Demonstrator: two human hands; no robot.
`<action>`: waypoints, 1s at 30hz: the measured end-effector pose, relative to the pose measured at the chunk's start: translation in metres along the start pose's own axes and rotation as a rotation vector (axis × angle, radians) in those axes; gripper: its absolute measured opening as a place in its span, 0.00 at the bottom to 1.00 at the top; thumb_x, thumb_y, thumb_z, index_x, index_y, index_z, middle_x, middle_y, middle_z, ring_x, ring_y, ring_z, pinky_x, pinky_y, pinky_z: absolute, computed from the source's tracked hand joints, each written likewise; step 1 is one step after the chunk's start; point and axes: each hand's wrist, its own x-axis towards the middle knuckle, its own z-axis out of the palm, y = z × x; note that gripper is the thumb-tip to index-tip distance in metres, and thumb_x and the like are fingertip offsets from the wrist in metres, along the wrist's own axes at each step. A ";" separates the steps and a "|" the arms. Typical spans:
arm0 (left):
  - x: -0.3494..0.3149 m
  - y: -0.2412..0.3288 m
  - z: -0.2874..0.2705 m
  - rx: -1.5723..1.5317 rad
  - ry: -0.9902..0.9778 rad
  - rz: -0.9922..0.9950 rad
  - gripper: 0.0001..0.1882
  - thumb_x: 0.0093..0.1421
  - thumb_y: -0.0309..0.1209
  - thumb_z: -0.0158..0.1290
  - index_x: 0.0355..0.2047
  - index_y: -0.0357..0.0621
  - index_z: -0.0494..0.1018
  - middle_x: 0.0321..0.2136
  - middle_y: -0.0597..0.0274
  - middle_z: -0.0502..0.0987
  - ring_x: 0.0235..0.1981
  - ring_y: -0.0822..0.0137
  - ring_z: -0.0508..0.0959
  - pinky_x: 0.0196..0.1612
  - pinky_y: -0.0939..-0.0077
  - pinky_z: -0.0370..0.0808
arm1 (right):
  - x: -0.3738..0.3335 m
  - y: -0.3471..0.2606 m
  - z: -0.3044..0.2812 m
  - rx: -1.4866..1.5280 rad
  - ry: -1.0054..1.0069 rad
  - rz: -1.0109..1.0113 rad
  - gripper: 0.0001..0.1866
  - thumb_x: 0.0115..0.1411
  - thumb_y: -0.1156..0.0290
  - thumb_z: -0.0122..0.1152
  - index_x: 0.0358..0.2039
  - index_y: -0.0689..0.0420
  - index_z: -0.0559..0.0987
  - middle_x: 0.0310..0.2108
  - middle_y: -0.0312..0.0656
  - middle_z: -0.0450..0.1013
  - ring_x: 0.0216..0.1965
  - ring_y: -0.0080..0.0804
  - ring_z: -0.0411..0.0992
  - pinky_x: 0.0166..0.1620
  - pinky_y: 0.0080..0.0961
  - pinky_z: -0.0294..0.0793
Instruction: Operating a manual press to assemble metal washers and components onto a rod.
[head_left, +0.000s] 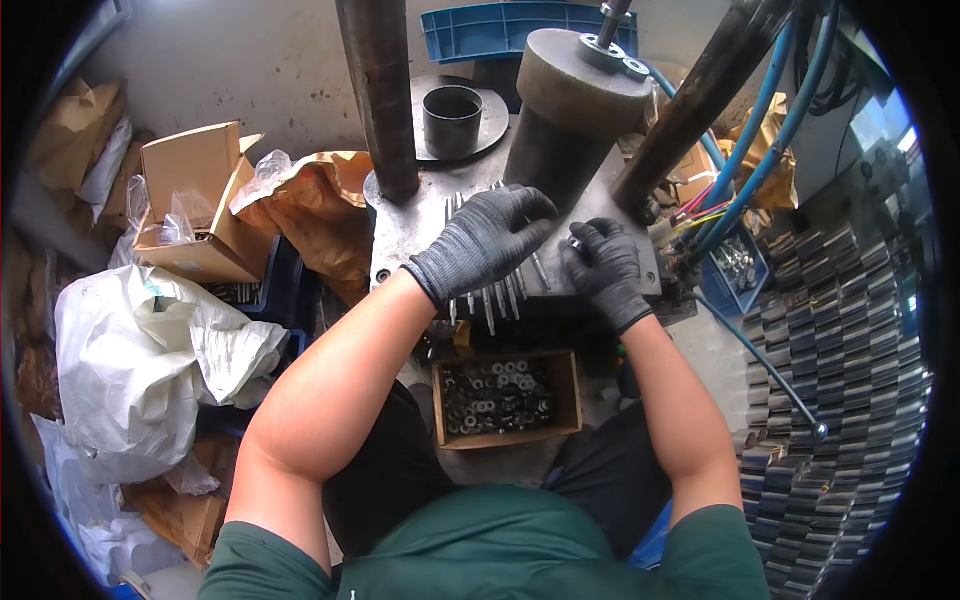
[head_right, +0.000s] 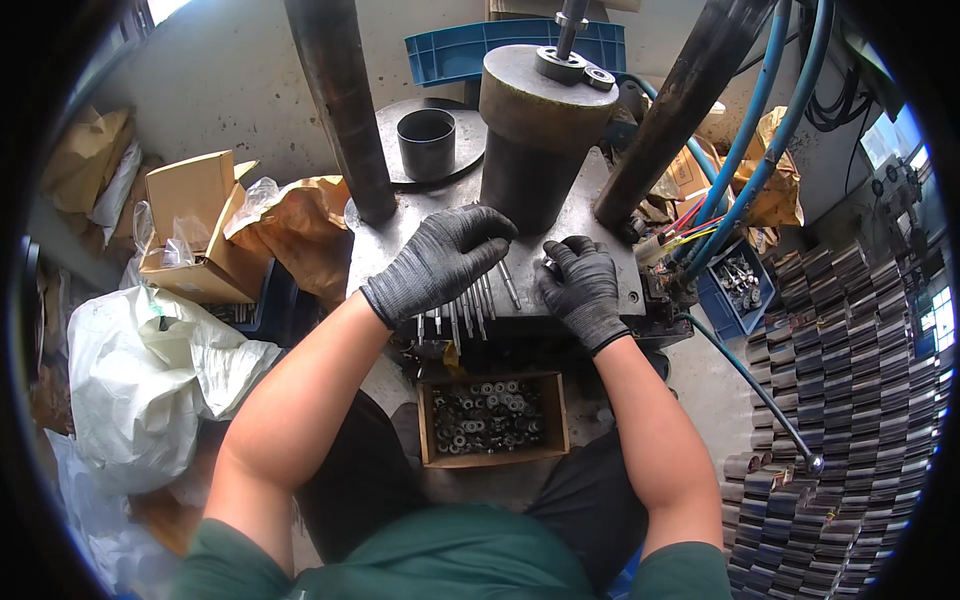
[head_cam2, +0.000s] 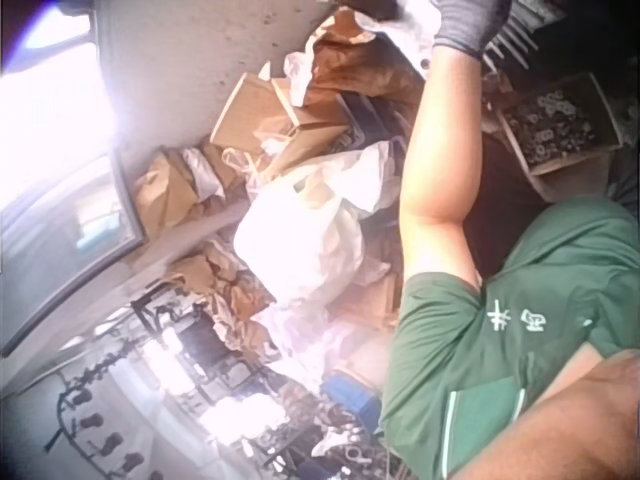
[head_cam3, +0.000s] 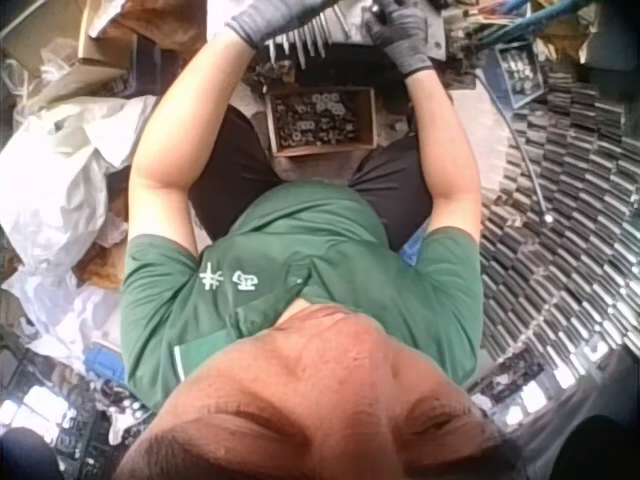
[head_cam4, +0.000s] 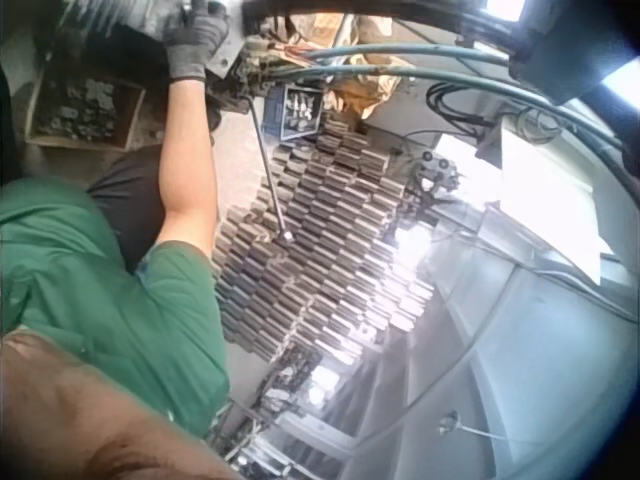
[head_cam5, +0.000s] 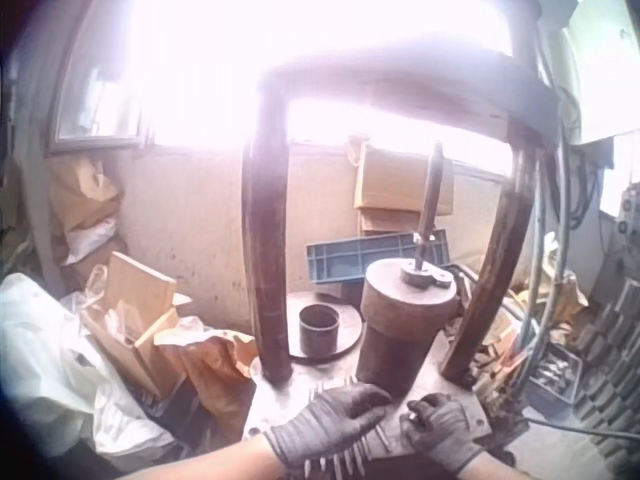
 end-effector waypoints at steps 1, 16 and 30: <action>0.000 -0.001 0.000 -0.003 0.007 -0.001 0.15 0.68 0.32 0.57 0.51 0.37 0.78 0.42 0.52 0.82 0.45 0.65 0.82 0.52 0.69 0.78 | 0.000 0.001 -0.001 0.002 0.004 0.005 0.15 0.52 0.65 0.72 0.40 0.56 0.86 0.39 0.48 0.79 0.42 0.51 0.75 0.50 0.43 0.77; 0.009 -0.002 0.018 0.088 -0.044 -0.012 0.16 0.66 0.34 0.58 0.51 0.39 0.78 0.43 0.51 0.80 0.46 0.58 0.81 0.53 0.64 0.77 | -0.013 0.030 -0.025 0.403 -0.007 0.268 0.24 0.52 0.68 0.77 0.48 0.63 0.82 0.44 0.48 0.78 0.41 0.38 0.79 0.46 0.33 0.80; 0.025 -0.002 0.085 0.603 -0.258 0.254 0.19 0.62 0.37 0.59 0.51 0.44 0.79 0.51 0.54 0.77 0.53 0.49 0.76 0.56 0.54 0.76 | -0.036 0.061 -0.057 0.316 -0.011 0.111 0.24 0.50 0.69 0.77 0.48 0.61 0.81 0.43 0.47 0.77 0.42 0.42 0.79 0.51 0.34 0.79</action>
